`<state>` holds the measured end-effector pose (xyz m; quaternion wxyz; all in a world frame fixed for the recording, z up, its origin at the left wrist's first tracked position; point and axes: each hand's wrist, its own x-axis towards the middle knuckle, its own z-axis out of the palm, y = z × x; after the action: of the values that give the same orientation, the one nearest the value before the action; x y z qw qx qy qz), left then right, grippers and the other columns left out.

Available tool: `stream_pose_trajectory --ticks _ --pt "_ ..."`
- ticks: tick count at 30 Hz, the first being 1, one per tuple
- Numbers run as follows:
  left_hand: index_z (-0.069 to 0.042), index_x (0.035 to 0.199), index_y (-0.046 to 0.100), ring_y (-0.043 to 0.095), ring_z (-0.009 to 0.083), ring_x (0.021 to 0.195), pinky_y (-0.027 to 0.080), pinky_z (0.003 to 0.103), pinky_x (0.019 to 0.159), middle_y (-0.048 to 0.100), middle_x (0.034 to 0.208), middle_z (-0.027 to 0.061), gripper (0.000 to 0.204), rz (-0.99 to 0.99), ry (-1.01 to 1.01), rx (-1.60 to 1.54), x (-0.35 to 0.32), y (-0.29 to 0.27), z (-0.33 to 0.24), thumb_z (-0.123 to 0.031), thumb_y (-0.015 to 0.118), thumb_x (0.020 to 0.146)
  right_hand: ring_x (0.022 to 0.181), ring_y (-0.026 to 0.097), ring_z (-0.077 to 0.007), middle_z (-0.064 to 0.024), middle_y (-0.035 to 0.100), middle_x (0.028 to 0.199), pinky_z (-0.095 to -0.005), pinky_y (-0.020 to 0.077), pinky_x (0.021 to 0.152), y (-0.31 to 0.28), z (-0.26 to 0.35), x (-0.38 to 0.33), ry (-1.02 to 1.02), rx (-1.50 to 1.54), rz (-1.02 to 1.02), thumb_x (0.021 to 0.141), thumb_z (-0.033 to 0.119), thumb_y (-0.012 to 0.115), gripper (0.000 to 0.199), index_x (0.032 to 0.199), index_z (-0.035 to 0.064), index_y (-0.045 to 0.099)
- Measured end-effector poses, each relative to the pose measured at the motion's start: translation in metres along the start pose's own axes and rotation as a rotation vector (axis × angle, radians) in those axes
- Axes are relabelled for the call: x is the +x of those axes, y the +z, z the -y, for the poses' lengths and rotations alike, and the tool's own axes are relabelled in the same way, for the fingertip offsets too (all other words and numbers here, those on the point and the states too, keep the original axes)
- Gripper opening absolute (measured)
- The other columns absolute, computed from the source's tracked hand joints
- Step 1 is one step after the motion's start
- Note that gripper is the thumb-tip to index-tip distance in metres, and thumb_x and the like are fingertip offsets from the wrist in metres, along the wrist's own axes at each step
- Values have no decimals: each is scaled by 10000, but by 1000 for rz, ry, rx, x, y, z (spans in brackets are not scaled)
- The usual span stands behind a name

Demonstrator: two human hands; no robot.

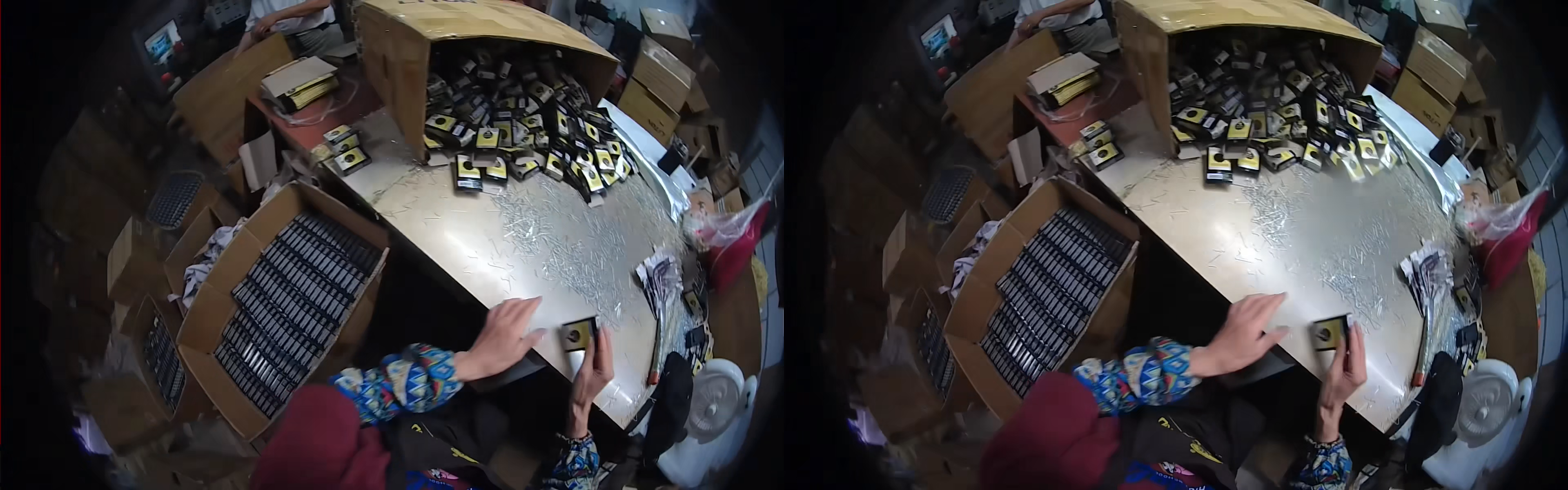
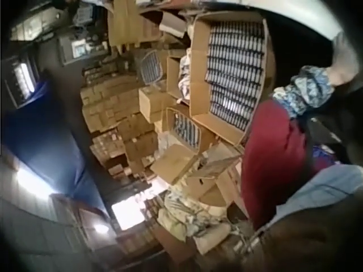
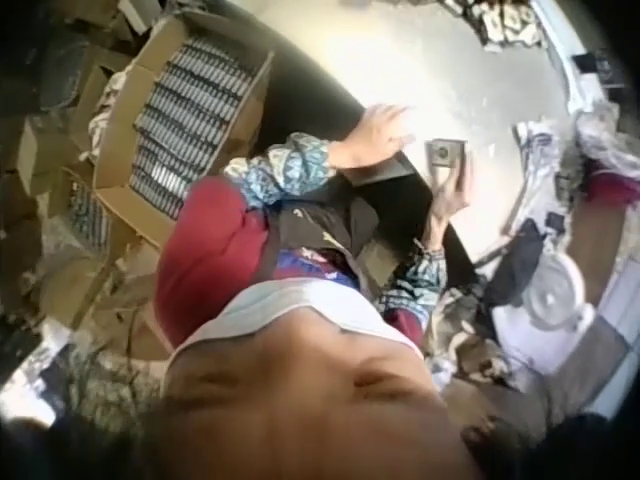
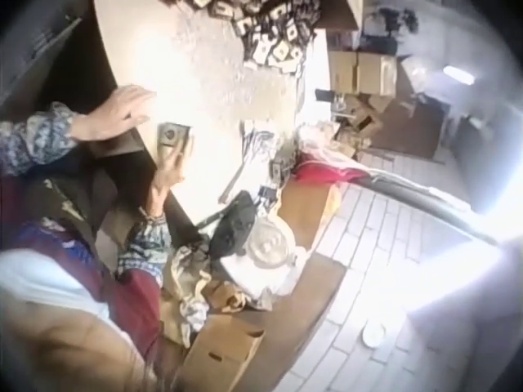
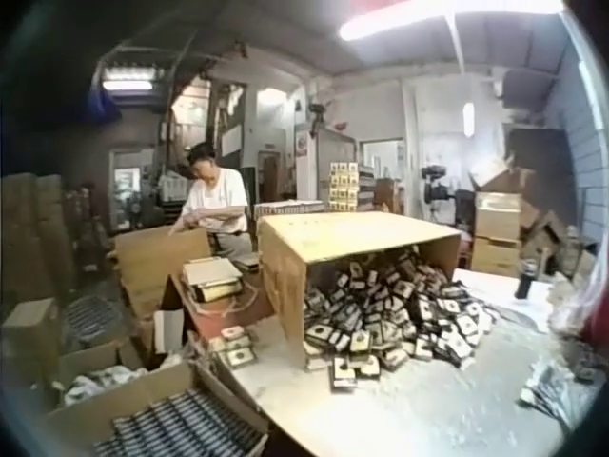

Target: Packaging small boxed components into plastic bags and cardboard shipping boxes at a workstation.

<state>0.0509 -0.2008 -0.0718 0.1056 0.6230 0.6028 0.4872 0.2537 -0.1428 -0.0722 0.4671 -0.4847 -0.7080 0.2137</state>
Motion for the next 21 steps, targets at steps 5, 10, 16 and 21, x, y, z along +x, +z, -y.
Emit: stream_pose_trajectory --ticks 5,10,16,21 --pt "18 1254 514 583 301 1051 466 365 911 585 1160 186 423 174 -265 -399 34 -33 16 -266 584 948 1119 591 -212 -149 637 1200 -309 468 952 56 50 0 259 539 150 943 0 559 293 1228 -62 593" --pt "28 1074 586 629 177 886 518 297 777 653 1016 100 279 -346 -496 -248 101 -170 145 -228 586 964 962 637 -197 -157 655 1113 -301 505 826 57 17 1 -356 -119 120 935 -6 566 239 1165 -41 620" --pt "-22 968 612 593 329 924 458 396 856 646 927 137 356 -532 -183 436 128 -255 237 -371 627 897 881 643 -269 -169 671 977 -322 508 784 68 27 0 -143 -45 103 880 -59 595 212 1084 -48 652" --pt "-28 980 624 553 380 1053 397 475 931 633 1033 188 462 -408 -544 591 123 -278 272 -479 581 888 856 641 -279 -173 669 949 -329 508 762 69 32 0 -136 -63 136 869 -72 591 197 1055 -48 653"
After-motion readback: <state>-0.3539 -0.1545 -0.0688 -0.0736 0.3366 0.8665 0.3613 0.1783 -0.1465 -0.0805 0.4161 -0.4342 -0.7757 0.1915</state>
